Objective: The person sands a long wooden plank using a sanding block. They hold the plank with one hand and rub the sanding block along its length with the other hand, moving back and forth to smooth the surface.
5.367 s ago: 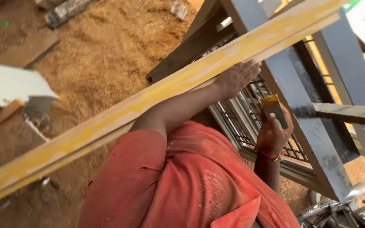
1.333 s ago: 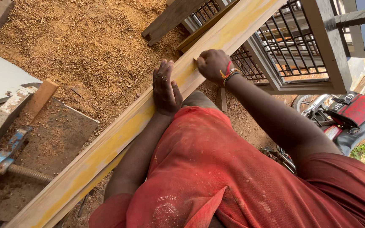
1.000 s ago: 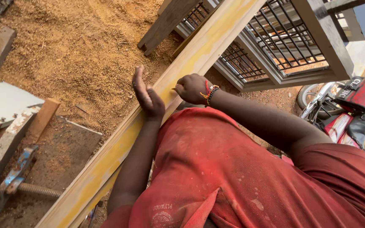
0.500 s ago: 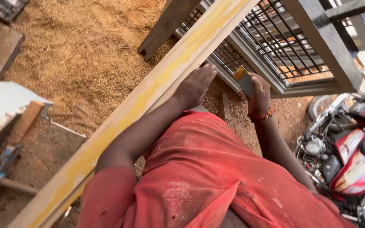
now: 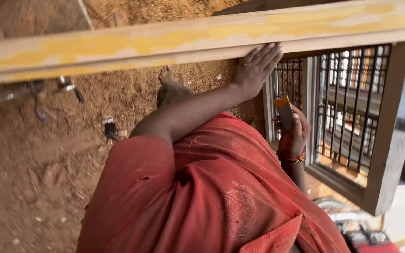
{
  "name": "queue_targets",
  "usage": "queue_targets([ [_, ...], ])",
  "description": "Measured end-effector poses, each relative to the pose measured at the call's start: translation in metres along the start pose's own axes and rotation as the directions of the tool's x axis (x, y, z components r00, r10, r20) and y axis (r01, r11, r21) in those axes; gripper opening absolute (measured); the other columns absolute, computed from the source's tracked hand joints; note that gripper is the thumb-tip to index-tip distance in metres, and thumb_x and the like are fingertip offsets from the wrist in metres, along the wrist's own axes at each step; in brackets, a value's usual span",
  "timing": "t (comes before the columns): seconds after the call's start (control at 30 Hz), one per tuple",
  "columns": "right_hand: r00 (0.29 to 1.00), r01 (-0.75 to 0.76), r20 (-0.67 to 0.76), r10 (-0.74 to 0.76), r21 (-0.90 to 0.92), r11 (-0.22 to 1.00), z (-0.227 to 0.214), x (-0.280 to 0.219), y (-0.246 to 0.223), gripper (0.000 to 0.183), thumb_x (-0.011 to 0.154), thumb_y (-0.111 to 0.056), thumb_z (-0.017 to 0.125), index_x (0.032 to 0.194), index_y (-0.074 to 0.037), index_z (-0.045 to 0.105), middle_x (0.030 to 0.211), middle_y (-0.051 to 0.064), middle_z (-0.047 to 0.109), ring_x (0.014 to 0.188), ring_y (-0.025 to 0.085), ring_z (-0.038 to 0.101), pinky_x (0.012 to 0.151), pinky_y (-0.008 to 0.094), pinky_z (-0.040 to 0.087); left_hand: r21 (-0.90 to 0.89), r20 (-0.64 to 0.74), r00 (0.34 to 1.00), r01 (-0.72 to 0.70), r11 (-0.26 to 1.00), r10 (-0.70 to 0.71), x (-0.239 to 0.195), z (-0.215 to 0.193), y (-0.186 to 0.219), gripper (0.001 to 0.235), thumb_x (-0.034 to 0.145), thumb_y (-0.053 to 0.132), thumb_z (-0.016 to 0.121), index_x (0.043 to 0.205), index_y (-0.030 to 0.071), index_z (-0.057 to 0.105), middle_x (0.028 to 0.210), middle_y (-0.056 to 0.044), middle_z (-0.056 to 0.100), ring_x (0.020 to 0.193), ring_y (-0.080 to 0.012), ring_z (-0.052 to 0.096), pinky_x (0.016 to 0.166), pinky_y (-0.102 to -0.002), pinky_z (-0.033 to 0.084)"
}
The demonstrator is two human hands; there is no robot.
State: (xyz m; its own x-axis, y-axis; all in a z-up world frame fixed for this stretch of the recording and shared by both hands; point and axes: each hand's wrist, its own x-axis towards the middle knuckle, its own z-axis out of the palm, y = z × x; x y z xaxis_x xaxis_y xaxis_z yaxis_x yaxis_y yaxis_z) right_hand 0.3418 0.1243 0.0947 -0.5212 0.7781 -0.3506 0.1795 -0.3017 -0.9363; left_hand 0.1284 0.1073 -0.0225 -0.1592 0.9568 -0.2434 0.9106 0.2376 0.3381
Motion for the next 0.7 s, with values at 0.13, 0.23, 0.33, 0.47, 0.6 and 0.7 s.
queue_targets([
  [0.13,0.96,-0.003,0.279,0.02,-0.061,0.998,0.005,0.036,0.003,0.039,0.11,-0.023,0.047,0.134,0.003,0.064,0.109,0.013,0.071,0.09,0.019,0.069,0.071,0.03,0.054,-0.119,-0.302,0.94,0.125,0.985,-0.156,-0.073,0.012,-0.035,0.069,0.105,0.004,0.035,0.167,0.008,0.006,0.175,-0.013,0.001,0.163,-0.0296,0.005,0.134,-0.048,0.005],
  [0.23,0.897,0.027,0.442,0.001,-0.055,0.998,0.022,0.06,0.005,0.038,0.112,-0.021,0.048,0.136,0.003,0.066,0.108,0.011,0.069,0.092,0.017,0.066,0.079,0.031,0.054,-0.114,-0.276,0.872,0.388,0.914,-0.405,-0.146,0.026,-0.064,0.091,0.089,-0.013,0.046,0.168,0.018,0.012,0.175,-0.007,0.015,0.161,-0.0225,0.018,0.13,-0.052,0.02],
  [0.33,0.873,-0.018,0.486,0.025,-0.018,1.0,0.042,0.073,0.003,0.037,0.11,-0.018,0.048,0.135,0.003,0.065,0.116,0.011,0.07,0.096,0.018,0.066,0.083,0.032,0.054,-0.202,-0.135,0.681,0.692,0.693,-0.719,-0.235,0.038,-0.089,0.081,0.108,0.011,0.063,0.176,0.009,0.019,0.161,-0.028,0.042,0.151,-0.043,0.041,0.128,-0.054,0.029],
  [0.47,0.884,-0.194,0.464,0.06,0.248,0.949,0.067,0.073,0.011,0.035,0.107,-0.014,0.047,0.136,0.002,0.06,0.129,0.01,0.068,0.113,0.021,0.069,0.099,0.039,0.059,-0.199,-0.075,0.465,0.86,0.47,-0.882,-0.329,0.049,-0.094,0.078,0.09,0.018,0.069,0.159,0.006,0.036,0.16,-0.028,0.038,0.147,-0.043,0.037,0.12,-0.057,0.023],
  [0.6,0.877,-0.186,0.481,0.013,0.313,0.931,0.07,0.076,0.02,0.039,0.108,-0.011,0.048,0.144,0.0,0.056,0.134,0.013,0.066,0.117,0.024,0.068,0.099,0.038,0.055,-0.36,-0.095,0.51,0.783,0.508,-0.855,-0.331,0.056,-0.086,0.069,0.095,0.016,0.066,0.157,0.007,0.039,0.148,-0.024,0.052,0.133,-0.0392,0.052,0.113,-0.051,0.038],
  [0.7,0.905,0.003,0.414,-0.102,0.233,0.972,0.068,0.087,0.025,0.044,0.105,-0.005,0.054,0.149,-0.002,0.054,0.14,0.012,0.063,0.123,0.022,0.064,0.106,0.037,0.054,-0.446,-0.222,0.667,0.579,0.682,-0.711,-0.298,0.04,-0.09,0.055,0.097,0.012,0.063,0.151,0.009,0.049,0.134,-0.019,0.064,0.121,-0.0365,0.062,0.106,-0.046,0.049],
])
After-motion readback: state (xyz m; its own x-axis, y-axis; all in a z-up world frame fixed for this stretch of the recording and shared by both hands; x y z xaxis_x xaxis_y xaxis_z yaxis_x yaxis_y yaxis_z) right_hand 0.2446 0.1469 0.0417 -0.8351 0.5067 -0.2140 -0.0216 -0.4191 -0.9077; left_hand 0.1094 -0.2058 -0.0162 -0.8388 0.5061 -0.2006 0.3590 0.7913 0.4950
